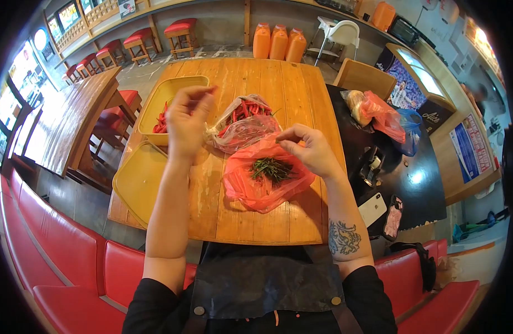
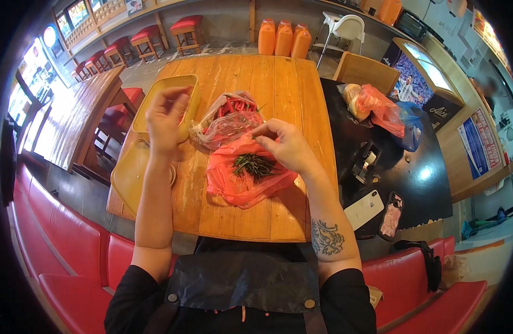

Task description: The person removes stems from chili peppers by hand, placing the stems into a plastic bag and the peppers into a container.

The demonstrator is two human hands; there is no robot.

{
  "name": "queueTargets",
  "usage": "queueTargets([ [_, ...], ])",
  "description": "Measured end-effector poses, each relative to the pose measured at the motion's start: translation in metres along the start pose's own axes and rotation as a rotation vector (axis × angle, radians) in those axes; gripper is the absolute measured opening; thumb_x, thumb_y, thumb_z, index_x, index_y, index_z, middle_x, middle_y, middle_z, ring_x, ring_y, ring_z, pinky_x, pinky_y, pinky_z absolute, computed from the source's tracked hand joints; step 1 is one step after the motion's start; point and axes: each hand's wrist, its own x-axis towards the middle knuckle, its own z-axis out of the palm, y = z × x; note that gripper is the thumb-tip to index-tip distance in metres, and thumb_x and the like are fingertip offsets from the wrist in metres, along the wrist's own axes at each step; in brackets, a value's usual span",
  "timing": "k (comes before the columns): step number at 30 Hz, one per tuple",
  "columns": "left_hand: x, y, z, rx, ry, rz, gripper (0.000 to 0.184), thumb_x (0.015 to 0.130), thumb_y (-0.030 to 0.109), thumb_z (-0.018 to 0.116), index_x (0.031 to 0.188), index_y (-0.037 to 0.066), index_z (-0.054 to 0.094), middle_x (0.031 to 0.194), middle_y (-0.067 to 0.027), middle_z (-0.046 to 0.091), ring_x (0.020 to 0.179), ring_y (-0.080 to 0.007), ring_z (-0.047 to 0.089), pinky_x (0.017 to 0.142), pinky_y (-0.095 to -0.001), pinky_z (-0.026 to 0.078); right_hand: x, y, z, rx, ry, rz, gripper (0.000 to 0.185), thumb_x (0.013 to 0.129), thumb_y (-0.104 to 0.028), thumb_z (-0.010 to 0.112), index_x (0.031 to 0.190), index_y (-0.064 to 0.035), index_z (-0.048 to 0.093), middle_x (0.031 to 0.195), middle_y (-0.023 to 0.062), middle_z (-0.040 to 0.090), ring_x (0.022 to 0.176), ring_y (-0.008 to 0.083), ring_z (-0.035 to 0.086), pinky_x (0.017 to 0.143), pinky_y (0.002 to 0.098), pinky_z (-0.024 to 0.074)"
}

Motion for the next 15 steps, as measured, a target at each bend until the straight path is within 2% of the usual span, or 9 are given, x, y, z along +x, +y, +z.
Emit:
queueTargets([
  [2, 0.014, -0.013, -0.026, 0.121, 0.08, 0.037, 0.014, 0.09, 0.009, 0.061, 0.102, 0.003, 0.063, 0.096, -0.0046, 0.067, 0.081, -0.0094, 0.06, 0.074, -0.0233, 0.048, -0.001, 0.008, 0.001, 0.022, -0.088, 0.041, 0.01, 0.084, -0.006, 0.064, 0.093, -0.0006, 0.065, 0.084, 0.0039, 0.064, 0.078, 0.0122, 0.058, 0.075, 0.026, 0.0454],
  [4, 0.023, -0.025, -0.045, 0.347, 0.179, 0.13, 0.014, 0.089, 0.009, 0.061, 0.101, 0.002, 0.064, 0.094, -0.0084, 0.066, 0.081, -0.0154, 0.061, 0.072, -0.0279, 0.049, -0.001, 0.01, 0.002, 0.044, -0.178, 0.079, 0.009, 0.083, -0.005, 0.064, 0.091, 0.0, 0.065, 0.085, 0.0041, 0.063, 0.079, 0.0137, 0.058, 0.076, 0.0274, 0.0457],
  [5, 0.023, -0.027, -0.047, 0.35, 0.182, 0.131, 0.014, 0.089, 0.009, 0.061, 0.101, 0.002, 0.064, 0.094, -0.0084, 0.066, 0.081, -0.0154, 0.061, 0.072, -0.0279, 0.049, 0.0, 0.008, 0.002, -0.093, -0.17, -0.044, 0.009, 0.083, -0.005, 0.065, 0.09, -0.0003, 0.065, 0.085, 0.0055, 0.062, 0.08, 0.0162, 0.058, 0.076, 0.0283, 0.0458],
  [7, 0.021, -0.024, -0.044, 1.035, 0.362, 0.533, 0.016, 0.087, 0.009, 0.061, 0.1, 0.001, 0.063, 0.095, -0.0123, 0.063, 0.083, -0.0235, 0.06, 0.073, -0.0343, 0.048, 0.0, 0.006, 0.004, -0.226, -0.163, -0.169, 0.009, 0.082, -0.005, 0.065, 0.089, -0.0005, 0.065, 0.085, 0.0069, 0.061, 0.081, 0.0186, 0.058, 0.076, 0.0293, 0.0459],
  [8, 0.018, -0.024, -0.037, 1.039, 0.362, 0.532, 0.016, 0.087, 0.009, 0.061, 0.1, 0.001, 0.063, 0.095, -0.0123, 0.063, 0.083, -0.0235, 0.06, 0.073, -0.0343, 0.048, 0.0, 0.006, 0.005, -0.228, -0.15, -0.171, 0.008, 0.081, -0.005, 0.065, 0.088, -0.0008, 0.065, 0.085, 0.0079, 0.06, 0.082, 0.0203, 0.058, 0.076, 0.0298, 0.0459],
  [10, 0.011, -0.023, -0.012, 0.55, 0.003, 0.199, 0.02, 0.082, 0.007, 0.063, 0.101, 0.002, 0.063, 0.099, -0.0137, 0.059, 0.089, -0.0299, 0.057, 0.077, -0.0384, 0.047, 0.001, 0.006, 0.006, -0.231, -0.136, -0.176, 0.008, 0.081, -0.005, 0.065, 0.088, -0.001, 0.065, 0.085, 0.0089, 0.059, 0.082, 0.022, 0.058, 0.076, 0.0303, 0.0458],
  [12, 0.004, -0.039, 0.014, 0.501, -0.352, 0.19, 0.016, 0.085, 0.004, 0.055, 0.098, 0.003, 0.064, 0.099, -0.0119, 0.061, 0.096, -0.0266, 0.058, 0.086, -0.0346, 0.045, 0.002, 0.007, 0.008, -0.268, -0.108, -0.18, 0.008, 0.081, -0.004, 0.064, 0.088, -0.0008, 0.065, 0.084, 0.0089, 0.059, 0.08, 0.0212, 0.058, 0.074, 0.0302, 0.0457],
  [14, 0.005, -0.065, 0.034, 0.72, -0.507, 0.387, 0.022, 0.08, 0.003, 0.054, 0.098, 0.004, 0.065, 0.104, -0.0119, 0.061, 0.102, -0.028, 0.056, 0.088, -0.0362, 0.044, 0.003, 0.008, 0.009, -0.239, -0.089, -0.166, 0.007, 0.081, -0.004, 0.064, 0.088, -0.0005, 0.064, 0.083, 0.0091, 0.059, 0.079, 0.021, 0.058, 0.073, 0.03, 0.0455],
  [15, 0.005, -0.073, 0.04, 0.723, -0.498, 0.387, 0.022, 0.08, 0.003, 0.054, 0.098, 0.004, 0.065, 0.104, -0.0119, 0.061, 0.102, -0.028, 0.056, 0.088, -0.0362, 0.044, 0.003, 0.009, 0.009, -0.209, -0.067, -0.148, 0.007, 0.081, -0.004, 0.064, 0.087, -0.0002, 0.064, 0.082, 0.0093, 0.059, 0.078, 0.0209, 0.058, 0.072, 0.0298, 0.0454],
])
